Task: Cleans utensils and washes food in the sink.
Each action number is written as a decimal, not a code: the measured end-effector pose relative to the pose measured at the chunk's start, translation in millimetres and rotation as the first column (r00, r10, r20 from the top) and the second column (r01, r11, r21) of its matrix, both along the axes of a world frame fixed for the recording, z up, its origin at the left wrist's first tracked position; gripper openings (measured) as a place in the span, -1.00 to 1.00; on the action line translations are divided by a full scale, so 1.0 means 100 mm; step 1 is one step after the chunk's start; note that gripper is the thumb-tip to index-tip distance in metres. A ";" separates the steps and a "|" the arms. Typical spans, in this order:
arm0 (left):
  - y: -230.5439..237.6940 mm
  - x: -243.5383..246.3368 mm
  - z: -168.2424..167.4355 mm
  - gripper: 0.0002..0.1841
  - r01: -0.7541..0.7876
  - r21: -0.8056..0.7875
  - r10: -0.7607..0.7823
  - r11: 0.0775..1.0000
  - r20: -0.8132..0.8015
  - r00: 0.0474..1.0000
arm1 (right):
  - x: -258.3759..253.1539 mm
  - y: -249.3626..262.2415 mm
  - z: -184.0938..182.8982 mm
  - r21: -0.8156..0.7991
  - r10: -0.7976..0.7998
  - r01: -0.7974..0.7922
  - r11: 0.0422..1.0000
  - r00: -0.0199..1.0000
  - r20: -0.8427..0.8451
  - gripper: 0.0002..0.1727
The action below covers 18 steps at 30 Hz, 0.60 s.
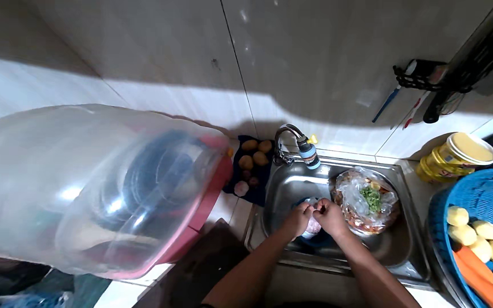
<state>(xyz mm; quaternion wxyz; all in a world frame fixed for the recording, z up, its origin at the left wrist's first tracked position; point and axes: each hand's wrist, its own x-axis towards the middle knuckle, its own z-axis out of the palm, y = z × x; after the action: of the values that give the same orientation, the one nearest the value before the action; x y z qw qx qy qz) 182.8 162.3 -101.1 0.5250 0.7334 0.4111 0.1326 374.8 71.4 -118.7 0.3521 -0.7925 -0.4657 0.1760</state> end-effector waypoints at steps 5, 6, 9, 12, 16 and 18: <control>-0.01 -0.18 0.20 -0.53 0.110 0.066 -0.104 0.992 -0.095 0.990 | -0.06 0.15 -0.07 -0.127 -0.033 0.034 0.991 0.999 0.010 -0.65; -0.06 -0.24 0.27 -0.53 0.150 0.063 -0.144 0.987 -0.102 0.984 | 0.00 0.15 -0.14 -0.145 -0.064 0.068 0.987 0.997 0.031 -0.63; -0.21 -0.55 0.42 -0.57 0.278 0.079 -0.271 0.957 -0.089 0.959 | 0.69 0.05 -0.38 -0.137 -0.217 0.224 0.965 0.974 0.058 -0.55; -0.12 -0.83 0.49 -0.55 0.242 0.059 -0.232 0.968 -0.143 0.962 | 1.29 -0.15 -0.18 -0.205 -0.225 0.192 0.960 0.963 -0.151 -0.58; 0.01 -0.74 0.23 -0.46 0.147 0.067 -0.129 0.987 -0.225 0.966 | 1.05 -0.28 0.19 -0.233 -0.088 -0.041 0.972 0.853 -0.515 -0.72; 0.00 -0.63 0.29 -0.52 0.160 0.131 -0.117 0.978 -0.284 0.951 | 0.86 -0.31 0.23 -0.119 -0.016 -0.088 0.989 0.737 -0.675 -0.76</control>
<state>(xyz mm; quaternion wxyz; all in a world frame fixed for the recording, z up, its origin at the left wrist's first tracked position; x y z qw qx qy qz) 119.4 162.1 -72.0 0.4131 0.8098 0.4161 0.0232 461.0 40.6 -95.4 0.4356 -0.6890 -0.3081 0.4905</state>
